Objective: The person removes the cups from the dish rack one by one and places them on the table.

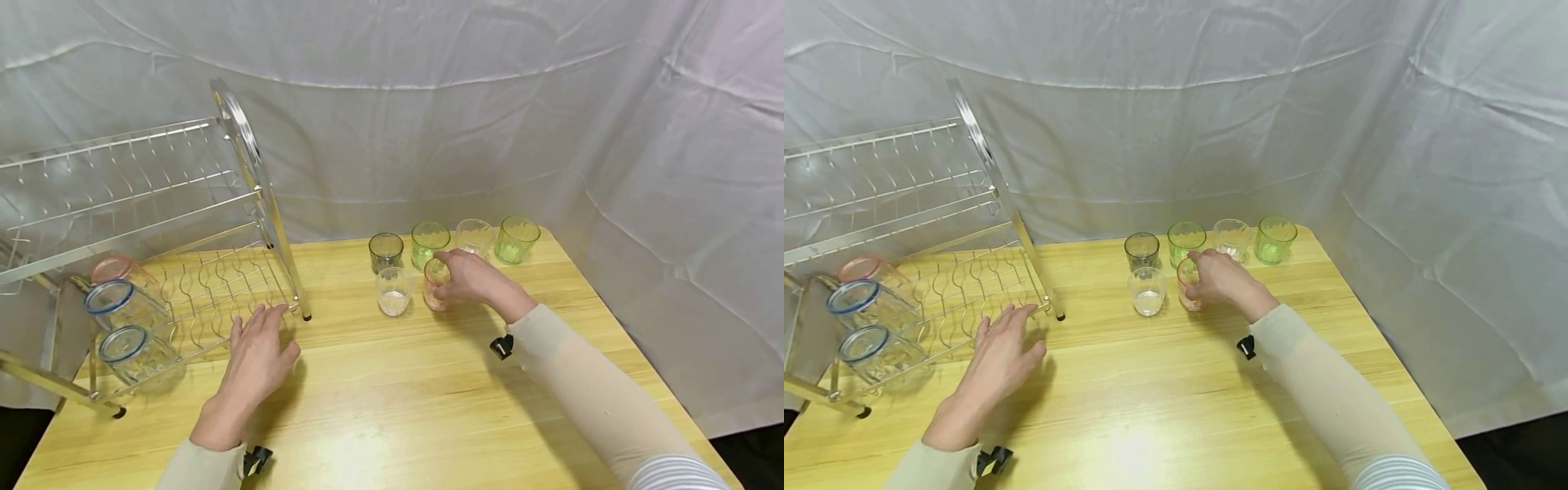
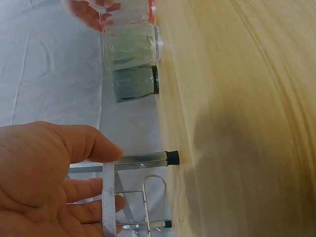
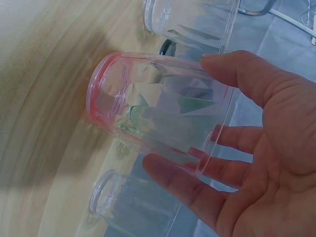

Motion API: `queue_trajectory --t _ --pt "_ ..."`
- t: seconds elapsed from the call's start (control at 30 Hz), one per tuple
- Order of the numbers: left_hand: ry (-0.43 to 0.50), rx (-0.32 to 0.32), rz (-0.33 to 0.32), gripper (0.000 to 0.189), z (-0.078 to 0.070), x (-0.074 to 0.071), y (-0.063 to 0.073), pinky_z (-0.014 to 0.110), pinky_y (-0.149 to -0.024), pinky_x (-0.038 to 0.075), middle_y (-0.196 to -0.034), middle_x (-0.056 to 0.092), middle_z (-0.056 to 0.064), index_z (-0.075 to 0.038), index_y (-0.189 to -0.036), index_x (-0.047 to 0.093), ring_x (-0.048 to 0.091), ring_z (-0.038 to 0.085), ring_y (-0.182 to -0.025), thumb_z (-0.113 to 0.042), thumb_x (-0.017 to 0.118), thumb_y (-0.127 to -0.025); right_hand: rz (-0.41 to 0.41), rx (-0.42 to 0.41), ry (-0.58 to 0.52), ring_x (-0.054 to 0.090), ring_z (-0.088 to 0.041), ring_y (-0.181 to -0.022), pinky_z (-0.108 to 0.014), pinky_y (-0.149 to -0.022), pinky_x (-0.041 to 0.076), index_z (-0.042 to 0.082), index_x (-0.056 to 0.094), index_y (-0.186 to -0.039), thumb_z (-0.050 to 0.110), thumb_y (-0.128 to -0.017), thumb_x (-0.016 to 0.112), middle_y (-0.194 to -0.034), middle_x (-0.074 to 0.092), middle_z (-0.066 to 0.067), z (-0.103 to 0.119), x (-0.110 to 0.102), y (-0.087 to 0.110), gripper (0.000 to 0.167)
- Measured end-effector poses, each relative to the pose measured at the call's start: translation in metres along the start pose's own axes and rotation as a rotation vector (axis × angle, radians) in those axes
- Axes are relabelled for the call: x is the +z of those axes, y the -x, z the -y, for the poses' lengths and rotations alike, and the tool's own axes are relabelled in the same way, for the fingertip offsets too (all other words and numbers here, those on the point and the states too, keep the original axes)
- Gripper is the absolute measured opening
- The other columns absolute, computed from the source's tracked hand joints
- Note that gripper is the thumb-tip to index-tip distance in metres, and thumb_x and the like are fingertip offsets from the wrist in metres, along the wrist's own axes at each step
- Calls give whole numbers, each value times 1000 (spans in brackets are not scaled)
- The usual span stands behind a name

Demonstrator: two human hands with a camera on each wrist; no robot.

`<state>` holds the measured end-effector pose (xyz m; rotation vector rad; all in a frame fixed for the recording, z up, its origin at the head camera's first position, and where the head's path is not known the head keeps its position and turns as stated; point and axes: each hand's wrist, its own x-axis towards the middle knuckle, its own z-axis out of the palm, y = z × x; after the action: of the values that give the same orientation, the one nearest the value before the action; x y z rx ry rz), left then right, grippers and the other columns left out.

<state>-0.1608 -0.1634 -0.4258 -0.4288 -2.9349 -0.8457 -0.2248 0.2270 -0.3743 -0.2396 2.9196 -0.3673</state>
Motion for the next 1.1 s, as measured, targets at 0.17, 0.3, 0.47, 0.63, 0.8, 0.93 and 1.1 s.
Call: queue_trajectory --t 0.17,0.3,0.47,0.63,0.8,0.93,1.1 --pt "3 -14 51 68 -1 -5 -2 75 -124 5 -159 43 33 5 -156 40 26 55 -153 -13 64 -95 1 1 -3 50 -46 -142 -59 -117 44 6 40 -162 28 -87 77 -157 49 -28 0 0 0 86" --pt "4 -22 92 69 -2 -10 -3 75 -124 5 -160 40 34 5 -158 38 26 55 -153 -14 64 -96 8 1 -13 49 -46 -143 -59 -119 42 6 39 -162 28 -87 78 -158 47 -28 0 1 0 87" --pt "14 -25 113 69 -1 -17 -6 76 -124 10 -160 40 34 4 -159 36 32 54 -151 -15 64 -98 10 5 -17 49 -46 -144 -59 -118 43 6 38 -163 28 -87 77 -159 46 -28 -1 2 0 87" --pt "18 -12 91 70 5 -34 -7 77 -120 20 -159 40 35 5 -159 35 38 57 -145 -16 64 -99 11 7 -19 49 -46 -143 -59 -119 42 6 38 -162 28 -87 77 -159 47 -28 -1 2 0 88" --pt "-51 -35 76 67 16 -61 -7 77 -111 35 -155 42 38 5 -156 40 44 62 -136 -18 65 -98 13 2 -21 48 -46 -144 -59 -119 41 5 38 -162 27 -87 77 -159 46 -28 0 3 0 87" --pt "-147 -58 77 65 29 -88 -7 78 -105 38 -151 43 41 7 -152 45 46 65 -130 -18 67 -96 9 -3 -13 49 -46 -144 -58 -119 42 5 39 -162 27 -87 77 -158 48 -28 1 2 0 87" --pt "-243 -99 101 66 51 -123 -4 81 -104 34 -146 42 45 11 -150 44 40 69 -128 -21 67 -97 9 0 -9 49 -46 -144 -58 -120 42 5 39 -162 28 -88 77 -158 48 -29 1 2 -2 86"
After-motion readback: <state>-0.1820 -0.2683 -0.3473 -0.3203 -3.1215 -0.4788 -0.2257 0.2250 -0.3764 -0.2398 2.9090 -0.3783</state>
